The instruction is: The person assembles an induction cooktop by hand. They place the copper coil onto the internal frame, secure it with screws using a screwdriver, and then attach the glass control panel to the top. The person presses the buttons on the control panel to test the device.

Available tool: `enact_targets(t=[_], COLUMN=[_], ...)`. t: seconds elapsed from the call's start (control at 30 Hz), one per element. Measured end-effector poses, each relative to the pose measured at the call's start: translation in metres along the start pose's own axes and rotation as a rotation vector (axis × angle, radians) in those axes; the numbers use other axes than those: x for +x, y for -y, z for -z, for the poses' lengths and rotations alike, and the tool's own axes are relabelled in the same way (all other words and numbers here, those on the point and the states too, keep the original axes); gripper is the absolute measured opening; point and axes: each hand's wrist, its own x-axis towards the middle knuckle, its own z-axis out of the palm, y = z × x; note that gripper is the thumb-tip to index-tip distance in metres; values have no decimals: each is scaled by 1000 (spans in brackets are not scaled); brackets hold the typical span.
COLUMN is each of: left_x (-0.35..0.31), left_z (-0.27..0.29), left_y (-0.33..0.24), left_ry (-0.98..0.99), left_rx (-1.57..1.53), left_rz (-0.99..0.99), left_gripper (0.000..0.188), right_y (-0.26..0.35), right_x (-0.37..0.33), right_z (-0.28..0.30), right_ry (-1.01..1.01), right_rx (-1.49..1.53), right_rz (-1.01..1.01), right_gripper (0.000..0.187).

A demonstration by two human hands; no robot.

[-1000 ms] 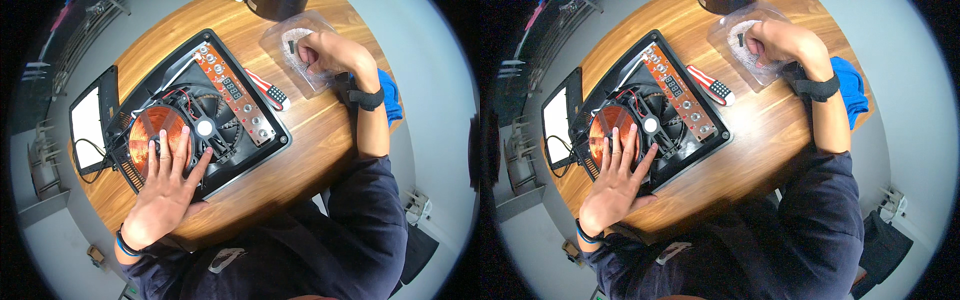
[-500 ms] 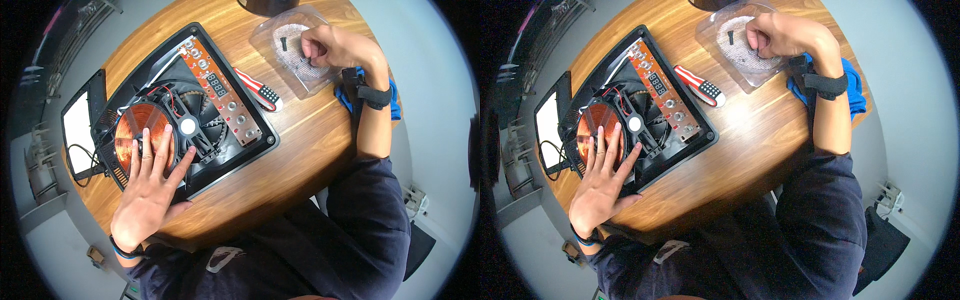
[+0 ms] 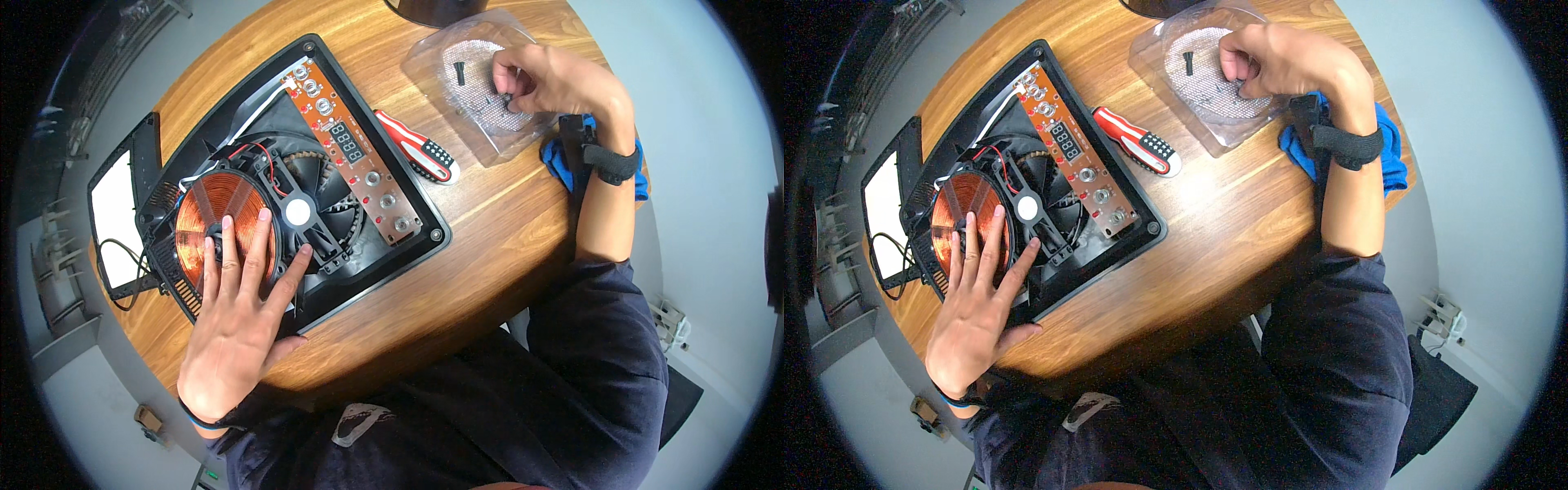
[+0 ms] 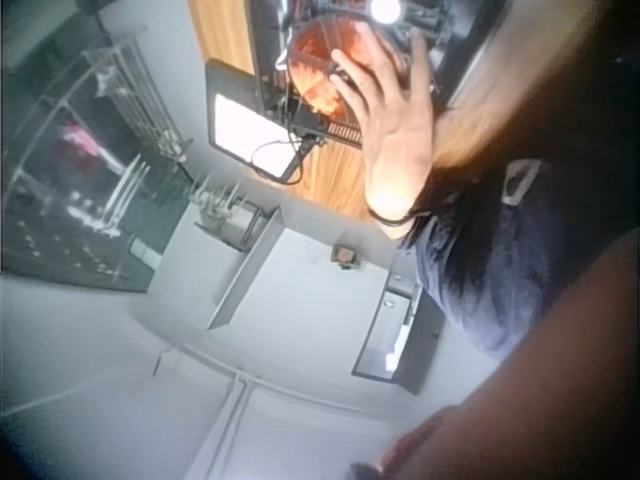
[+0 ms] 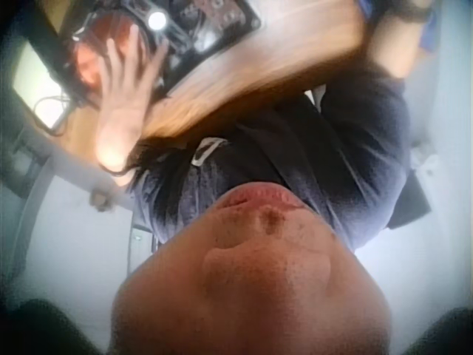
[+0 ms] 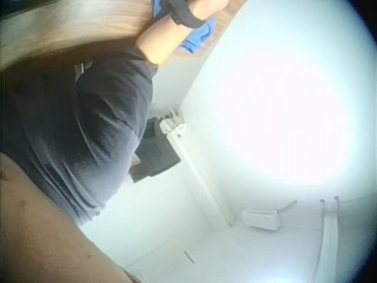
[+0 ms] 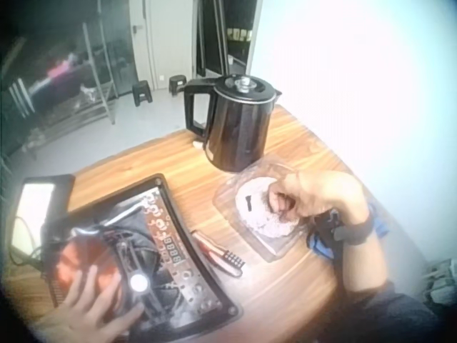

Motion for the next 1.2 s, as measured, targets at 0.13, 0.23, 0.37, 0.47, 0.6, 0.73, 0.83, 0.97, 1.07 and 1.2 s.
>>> enact_targets(t=[0.13, 0.23, 0.37, 0.47, 0.6, 0.73, 0.83, 0.97, 1.07, 1.2], left_x=[0, 2, 2, 2, 2, 1, 4, 3, 3, 3], left_z=[0, 2, 4, 4, 2, 0, 10, 8, 8, 8], left_y=[-5, -6, -9, -8, -5, -5, -3, -3, -1, 0], left_ry=[-11, -16, -20, -18, -21, -28, 58, 67, 69, 62], left_rx=[-35, -49, -72, -85, -102, -109, -142, -146, -143, -139], left_rz=[35, 35, 53, 59, 63, 69, 62, 71, 65, 54], left_gripper=[120, 120, 122, 123, 123, 123, 114, 115, 115, 114], right_y=[14, 30, 40, 44, 53, 32, 25, 23, 28, 36], right_x=[4, 6, 5, 5, 6, 0, -10, -19, -19, -11], right_z=[-5, -6, -14, -17, -14, -10, 1, 6, 5, -3], right_ry=[93, 122, 87, 103, 201, 157, 78, 43, 58, 109], right_rx=[-69, -125, -123, -77, 76, 209, -48, -8, -128, -132], right_rz=[-8, -10, -11, 51, 130, 182, 34, -82, -155, -188], right_gripper=[40, 40, 33, 28, 28, 34, 37, 43, 44, 39])
